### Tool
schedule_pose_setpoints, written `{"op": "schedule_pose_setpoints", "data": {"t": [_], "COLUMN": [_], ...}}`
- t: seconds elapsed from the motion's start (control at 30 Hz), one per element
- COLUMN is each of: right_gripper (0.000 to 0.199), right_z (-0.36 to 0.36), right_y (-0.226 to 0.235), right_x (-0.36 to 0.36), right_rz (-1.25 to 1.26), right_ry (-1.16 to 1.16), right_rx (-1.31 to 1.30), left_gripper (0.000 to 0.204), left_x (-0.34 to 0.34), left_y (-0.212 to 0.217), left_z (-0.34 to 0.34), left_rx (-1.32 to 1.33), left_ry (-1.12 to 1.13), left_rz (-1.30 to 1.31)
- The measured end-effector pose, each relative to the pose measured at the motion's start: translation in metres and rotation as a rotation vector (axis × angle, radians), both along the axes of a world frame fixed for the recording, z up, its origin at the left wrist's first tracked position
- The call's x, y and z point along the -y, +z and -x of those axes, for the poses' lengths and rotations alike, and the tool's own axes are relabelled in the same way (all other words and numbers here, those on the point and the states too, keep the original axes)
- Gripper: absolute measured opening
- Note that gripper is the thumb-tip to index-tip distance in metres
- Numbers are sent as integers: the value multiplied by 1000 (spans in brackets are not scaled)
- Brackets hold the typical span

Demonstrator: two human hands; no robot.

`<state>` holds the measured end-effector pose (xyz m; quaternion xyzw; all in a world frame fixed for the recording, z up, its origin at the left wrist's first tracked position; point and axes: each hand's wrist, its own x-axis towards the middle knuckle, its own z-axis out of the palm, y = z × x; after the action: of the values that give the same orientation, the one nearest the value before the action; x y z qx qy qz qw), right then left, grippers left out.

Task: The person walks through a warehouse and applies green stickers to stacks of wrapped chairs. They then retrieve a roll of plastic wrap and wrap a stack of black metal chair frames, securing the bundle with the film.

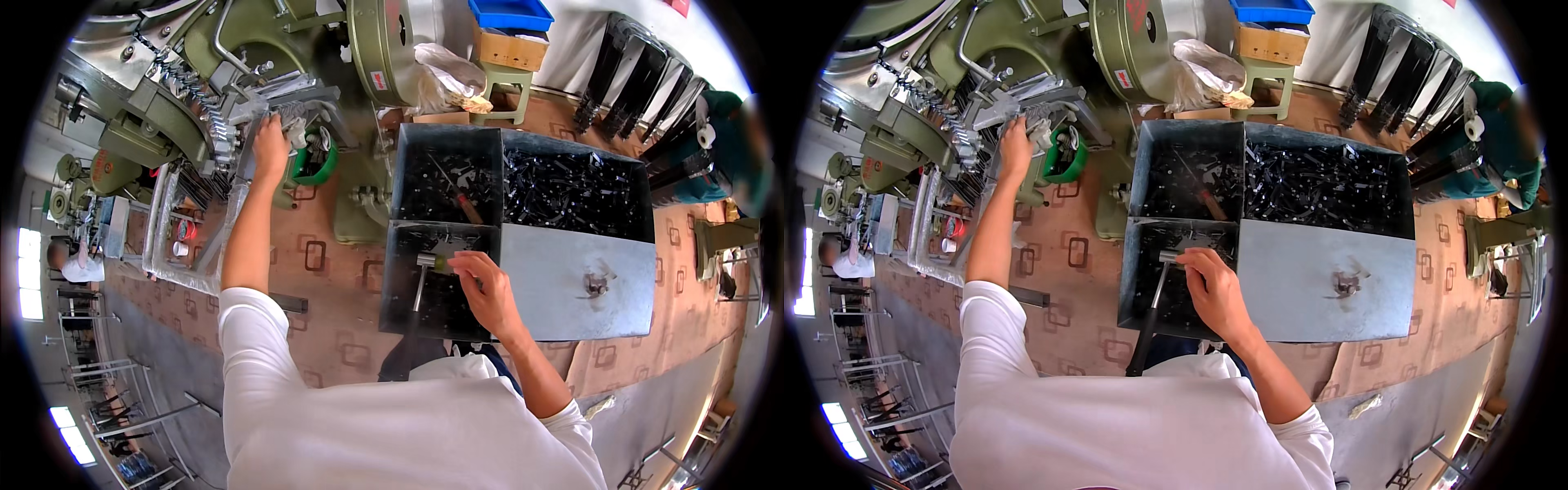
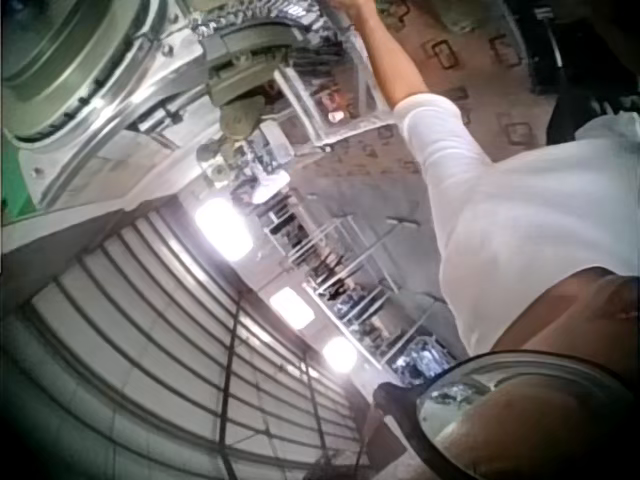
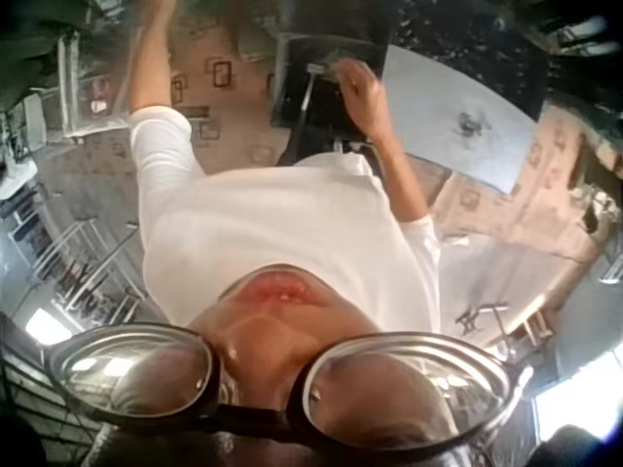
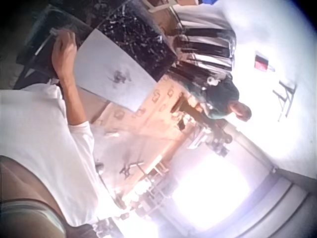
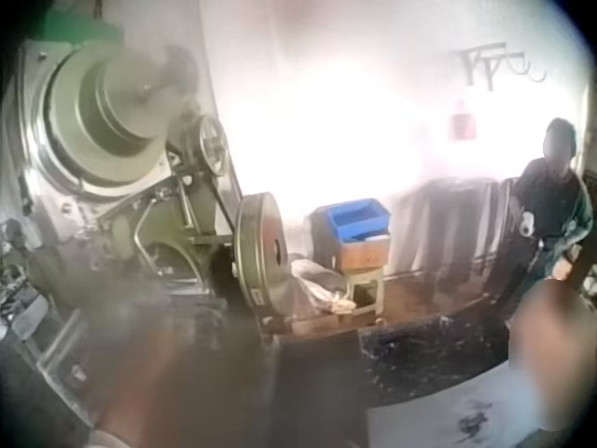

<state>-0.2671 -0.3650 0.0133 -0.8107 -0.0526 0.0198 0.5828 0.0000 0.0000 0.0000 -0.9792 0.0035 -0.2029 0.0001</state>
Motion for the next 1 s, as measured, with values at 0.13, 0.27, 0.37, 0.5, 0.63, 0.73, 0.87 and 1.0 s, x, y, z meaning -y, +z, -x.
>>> {"op": "schedule_pose_setpoints", "data": {"t": [0.13,0.27,0.37,0.5,0.63,0.73,0.87,1.0], "right_gripper": [16,16,16,15,14,16,19,20], "right_z": [16,-4,-11,17,18,13,18,28], "right_y": [-5,-14,-16,0,-5,-6,12,20], "right_x": [24,-16,-8,4,15,30,53,79], "right_rz": [92,-49,-69,80,41,21,-126,-225], "right_ry": [-54,-49,-82,-73,-126,-243,-419,-397], "right_rx": [104,280,192,84,187,209,-2,-35], "left_gripper": [21,21,23,24,30,31,29,25], "left_x": [26,-115,-114,-93,1,35,136,247], "left_y": [-114,-100,-104,-180,-61,-12,38,84], "left_z": [-7,-54,-81,-69,-28,2,61,153], "left_rx": [103,-84,-177,-652,-512,-291,-347,-478], "left_ry": [-217,-125,-296,-171,-178,-305,-642,-932], "left_rz": [85,-10,20,291,42,49,430,539]}}
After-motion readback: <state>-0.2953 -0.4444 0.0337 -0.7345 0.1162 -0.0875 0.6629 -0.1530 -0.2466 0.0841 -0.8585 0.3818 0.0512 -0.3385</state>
